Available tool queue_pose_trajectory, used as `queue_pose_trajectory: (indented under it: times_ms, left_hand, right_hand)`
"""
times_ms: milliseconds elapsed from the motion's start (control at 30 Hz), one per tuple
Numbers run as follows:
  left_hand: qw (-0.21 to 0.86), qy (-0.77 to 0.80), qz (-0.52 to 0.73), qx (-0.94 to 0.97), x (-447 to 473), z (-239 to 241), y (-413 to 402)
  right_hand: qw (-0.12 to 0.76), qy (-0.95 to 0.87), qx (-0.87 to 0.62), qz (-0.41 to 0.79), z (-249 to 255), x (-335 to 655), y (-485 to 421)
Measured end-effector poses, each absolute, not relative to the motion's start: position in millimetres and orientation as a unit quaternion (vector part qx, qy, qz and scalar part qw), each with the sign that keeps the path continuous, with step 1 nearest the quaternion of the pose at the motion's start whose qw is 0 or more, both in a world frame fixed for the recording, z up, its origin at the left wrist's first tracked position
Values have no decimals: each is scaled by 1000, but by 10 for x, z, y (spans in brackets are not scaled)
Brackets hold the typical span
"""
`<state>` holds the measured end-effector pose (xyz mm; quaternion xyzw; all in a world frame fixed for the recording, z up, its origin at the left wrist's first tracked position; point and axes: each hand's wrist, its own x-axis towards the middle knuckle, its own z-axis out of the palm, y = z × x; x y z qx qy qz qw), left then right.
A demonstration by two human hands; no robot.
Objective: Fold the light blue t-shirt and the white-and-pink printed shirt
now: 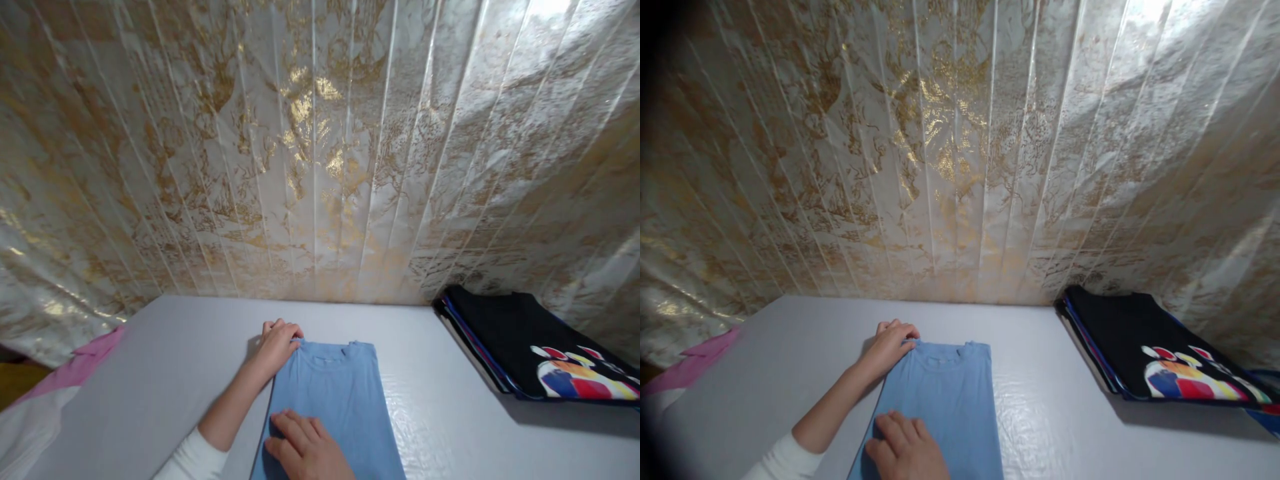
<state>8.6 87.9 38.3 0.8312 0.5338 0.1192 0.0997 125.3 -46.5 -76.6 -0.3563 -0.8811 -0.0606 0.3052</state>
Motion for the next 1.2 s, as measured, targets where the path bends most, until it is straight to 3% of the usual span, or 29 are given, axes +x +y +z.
queue_pose_trajectory:
  times_ms: [133,367,667,933,1200]
  left_hand:
    - [105,536,134,827,95,398,812]
    - [122,520,127,836,19,535,699]
    - [109,545,96,826,1,459,711]
    - [129,554,119,814,-2,373,749]
    - [142,543,123,818,-29,391,761]
  right_hand:
    - [347,-860,-373,-39,-785,1183,-451]
    - [280,-898,-338,-29,-759,1180,-400]
    - [284,-888,-350,-95,-721,1086,-417]
    - [257,-882,-392,-47,-580,1202,-462]
    - [295,-877,-369,-81,-603,1112,-450]
